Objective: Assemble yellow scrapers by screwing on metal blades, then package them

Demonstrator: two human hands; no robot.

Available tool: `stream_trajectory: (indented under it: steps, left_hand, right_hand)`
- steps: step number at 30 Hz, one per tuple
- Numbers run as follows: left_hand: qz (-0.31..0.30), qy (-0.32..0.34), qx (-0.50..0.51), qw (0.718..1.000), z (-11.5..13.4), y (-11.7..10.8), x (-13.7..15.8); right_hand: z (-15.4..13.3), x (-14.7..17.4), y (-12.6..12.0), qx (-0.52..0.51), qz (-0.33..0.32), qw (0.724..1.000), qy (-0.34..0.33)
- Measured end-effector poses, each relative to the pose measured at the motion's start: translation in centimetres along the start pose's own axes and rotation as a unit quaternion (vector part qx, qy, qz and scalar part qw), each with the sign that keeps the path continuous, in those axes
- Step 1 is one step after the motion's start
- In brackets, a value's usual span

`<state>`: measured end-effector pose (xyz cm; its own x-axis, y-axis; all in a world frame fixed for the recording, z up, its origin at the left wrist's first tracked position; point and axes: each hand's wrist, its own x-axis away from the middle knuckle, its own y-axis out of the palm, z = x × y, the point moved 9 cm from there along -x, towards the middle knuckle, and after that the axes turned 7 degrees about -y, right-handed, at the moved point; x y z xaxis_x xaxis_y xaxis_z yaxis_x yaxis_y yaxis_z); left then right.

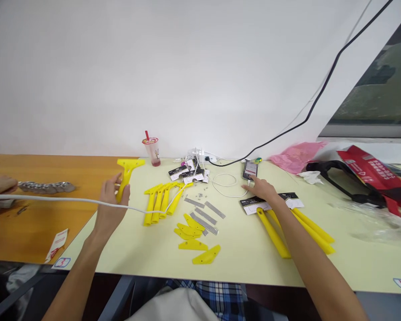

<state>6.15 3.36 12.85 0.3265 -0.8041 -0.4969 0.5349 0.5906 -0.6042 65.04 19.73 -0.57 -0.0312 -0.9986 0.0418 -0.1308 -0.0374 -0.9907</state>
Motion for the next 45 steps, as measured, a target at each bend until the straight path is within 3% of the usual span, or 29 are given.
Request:
stream_trajectory:
  steps: [5,10,14,19,24,27,33,39,45]
  left_hand:
    - [0.119,0.135,0.130,0.975,6.9,-2.5,-0.6]
    - [0.091,0.165,0.212,0.959,10.1,-0.8,-1.7]
    - [-0.014,0.089,0.357,0.930,10.2,2.4,-2.4]
    - [-0.235,-0.035,0.509,0.827,10.7,8.5,-1.9]
    - [-0.352,-0.182,0.555,0.732,9.1,13.9,-0.3]
    - [-0.391,-0.234,0.563,0.690,8.1,15.8,0.9]
    - [-0.424,-0.300,0.563,0.643,7.0,18.0,3.0]
    - [-0.449,-0.306,0.568,0.618,6.8,19.3,4.0]
    - [-0.443,-0.291,0.585,0.614,6.6,19.1,4.0]
  right_hand:
    - [-0.5,0.4,-0.4,0.012,0.002,1.000,0.003]
    - [-1.4,1.1,-1.2,0.020,0.003,1.000,0.002]
    - [-2.0,1.6,-1.6,0.031,0.001,1.000,0.002]
    - [-4.7,2.0,-1.7,0.038,0.000,0.999,-0.028]
    - [-10.3,2.9,-1.3,0.008,-0.016,0.994,-0.108]
    - [-14.0,3.7,-0.6,-0.019,-0.045,0.985,-0.167]
    - [-19.2,5.2,1.4,-0.081,-0.131,0.951,-0.268]
    - [-20.2,5.3,2.6,-0.110,-0.222,0.927,-0.280]
    - [-20.7,5.6,1.7,-0.096,-0.215,0.936,-0.260]
